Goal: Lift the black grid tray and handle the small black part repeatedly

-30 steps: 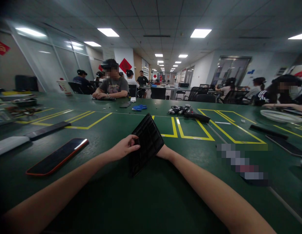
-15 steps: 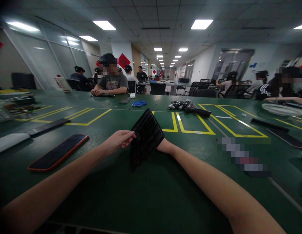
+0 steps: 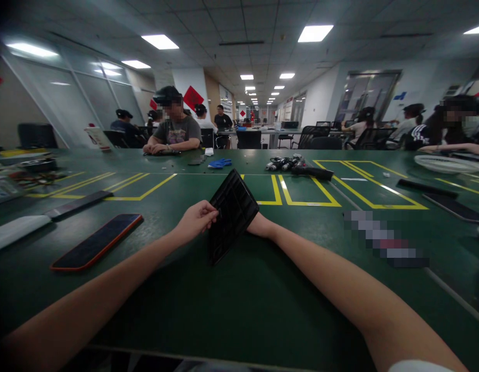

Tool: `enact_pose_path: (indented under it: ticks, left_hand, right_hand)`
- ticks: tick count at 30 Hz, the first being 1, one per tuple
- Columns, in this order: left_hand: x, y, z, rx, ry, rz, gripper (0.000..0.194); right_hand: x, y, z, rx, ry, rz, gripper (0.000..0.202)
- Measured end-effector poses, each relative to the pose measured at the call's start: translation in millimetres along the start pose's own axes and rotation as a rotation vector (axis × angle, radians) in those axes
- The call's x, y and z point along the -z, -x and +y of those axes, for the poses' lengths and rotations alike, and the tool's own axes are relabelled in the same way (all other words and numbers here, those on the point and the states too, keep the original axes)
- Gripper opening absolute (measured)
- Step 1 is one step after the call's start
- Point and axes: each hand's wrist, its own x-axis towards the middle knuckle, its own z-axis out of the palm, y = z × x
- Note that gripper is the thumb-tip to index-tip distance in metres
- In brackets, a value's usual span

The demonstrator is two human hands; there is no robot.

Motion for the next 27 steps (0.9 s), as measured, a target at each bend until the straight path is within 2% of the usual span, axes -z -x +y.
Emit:
enact_pose_path:
  ticks: [3, 9, 14, 22, 25, 27]
  left_hand:
    - [0.1, 1.3, -3.2, -0.069, -0.137, 0.026, 0.008]
    - [8.0, -0.5, -8.3, -0.178, -0.15, -0.076, 0.017]
    - [10.2, -2.2, -3.1, -0.183, -0.213, -0.079, 0.013]
    - [6.2, -0.9, 3.4, -0.153, -0.441, -0.04, 0.035]
    - [6.5, -0.3, 5.4, -0.184, -0.444, -0.04, 0.027]
    - [7.5, -0.6, 6.8, -0.187, -0.346, -0.042, 0.015]
  right_hand:
    - [0.8, 1.0, 4.4, -0.001, 0.018, -0.023, 0.041]
    - [0.9, 1.8, 4.4, -0.004, 0.029, -0.005, 0.033]
    - [0.2, 1.2, 5.3, -0.025, 0.029, 0.008, 0.031]
    - [0.3, 0.3, 7.7, -0.03, 0.011, 0.021, 0.03]
    - [-0.1, -0.4, 8.0, -0.03, 0.012, 0.003, 0.028]
    - [-1.0, -1.4, 8.7, -0.013, 0.011, -0.007, 0.03]
